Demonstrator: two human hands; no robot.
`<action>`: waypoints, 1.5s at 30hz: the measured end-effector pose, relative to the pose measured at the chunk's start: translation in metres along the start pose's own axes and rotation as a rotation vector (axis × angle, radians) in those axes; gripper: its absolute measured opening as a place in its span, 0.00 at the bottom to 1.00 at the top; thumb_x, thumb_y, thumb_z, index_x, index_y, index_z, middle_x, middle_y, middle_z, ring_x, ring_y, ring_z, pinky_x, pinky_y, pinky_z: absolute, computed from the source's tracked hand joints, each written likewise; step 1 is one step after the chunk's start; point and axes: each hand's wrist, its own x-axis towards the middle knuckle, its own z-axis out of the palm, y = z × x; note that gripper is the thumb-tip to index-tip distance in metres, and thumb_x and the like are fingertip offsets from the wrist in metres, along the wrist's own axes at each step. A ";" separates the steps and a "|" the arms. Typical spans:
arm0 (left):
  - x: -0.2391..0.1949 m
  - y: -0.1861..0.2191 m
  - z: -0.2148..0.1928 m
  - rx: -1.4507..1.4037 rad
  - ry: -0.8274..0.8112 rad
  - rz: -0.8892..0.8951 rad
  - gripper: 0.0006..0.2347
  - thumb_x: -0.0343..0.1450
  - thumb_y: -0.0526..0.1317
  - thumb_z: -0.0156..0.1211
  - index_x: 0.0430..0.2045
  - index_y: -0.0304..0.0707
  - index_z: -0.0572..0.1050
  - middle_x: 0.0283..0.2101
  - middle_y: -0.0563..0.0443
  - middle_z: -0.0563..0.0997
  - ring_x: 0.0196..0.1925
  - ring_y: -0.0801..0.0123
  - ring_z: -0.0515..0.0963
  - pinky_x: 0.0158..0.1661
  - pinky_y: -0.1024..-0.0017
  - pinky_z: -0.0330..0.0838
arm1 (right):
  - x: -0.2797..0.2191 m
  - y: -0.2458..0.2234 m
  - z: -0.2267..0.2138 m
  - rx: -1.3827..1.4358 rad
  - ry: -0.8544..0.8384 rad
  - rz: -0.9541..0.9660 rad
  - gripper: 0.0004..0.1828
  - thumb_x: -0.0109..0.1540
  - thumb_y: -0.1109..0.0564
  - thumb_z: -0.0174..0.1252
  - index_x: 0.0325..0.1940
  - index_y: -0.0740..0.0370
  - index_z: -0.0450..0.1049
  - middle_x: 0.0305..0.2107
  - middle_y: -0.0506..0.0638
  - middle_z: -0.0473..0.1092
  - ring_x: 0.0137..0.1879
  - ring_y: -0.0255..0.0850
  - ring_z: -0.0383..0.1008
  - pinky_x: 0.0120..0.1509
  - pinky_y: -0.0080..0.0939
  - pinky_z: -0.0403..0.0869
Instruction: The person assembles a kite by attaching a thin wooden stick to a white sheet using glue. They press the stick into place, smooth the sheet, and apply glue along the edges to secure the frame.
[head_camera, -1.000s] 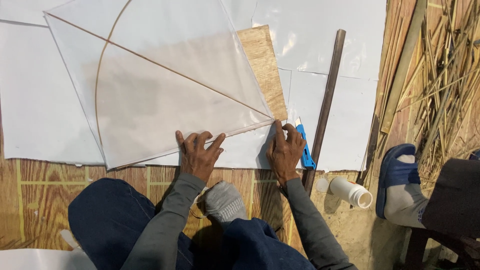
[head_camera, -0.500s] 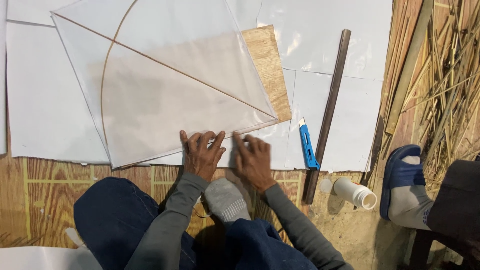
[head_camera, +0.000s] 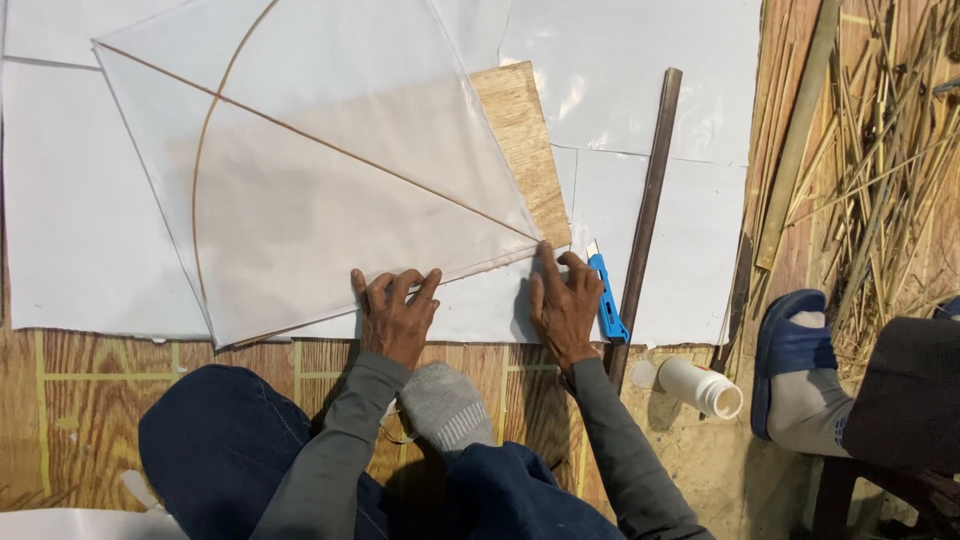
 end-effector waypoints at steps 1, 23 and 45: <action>0.002 0.001 -0.002 0.002 0.002 0.001 0.19 0.77 0.49 0.59 0.65 0.61 0.73 0.50 0.56 0.72 0.58 0.56 0.65 0.69 0.27 0.44 | 0.000 0.001 0.001 0.001 0.003 -0.001 0.25 0.71 0.40 0.43 0.69 0.44 0.72 0.45 0.47 0.60 0.46 0.46 0.63 0.51 0.49 0.64; 0.002 0.003 -0.008 -0.026 -0.047 -0.046 0.16 0.78 0.49 0.57 0.62 0.63 0.75 0.49 0.56 0.73 0.59 0.54 0.68 0.72 0.27 0.41 | -0.019 -0.017 0.025 0.104 -0.152 -0.061 0.27 0.72 0.41 0.38 0.73 0.44 0.65 0.46 0.48 0.60 0.49 0.45 0.64 0.51 0.47 0.63; 0.004 -0.029 -0.037 -0.077 -0.212 0.010 0.23 0.71 0.42 0.67 0.64 0.48 0.74 0.58 0.53 0.80 0.60 0.58 0.76 0.65 0.24 0.55 | -0.151 0.100 -0.167 0.022 -0.071 0.623 0.18 0.68 0.58 0.58 0.62 0.62 0.75 0.58 0.63 0.59 0.61 0.62 0.58 0.57 0.69 0.65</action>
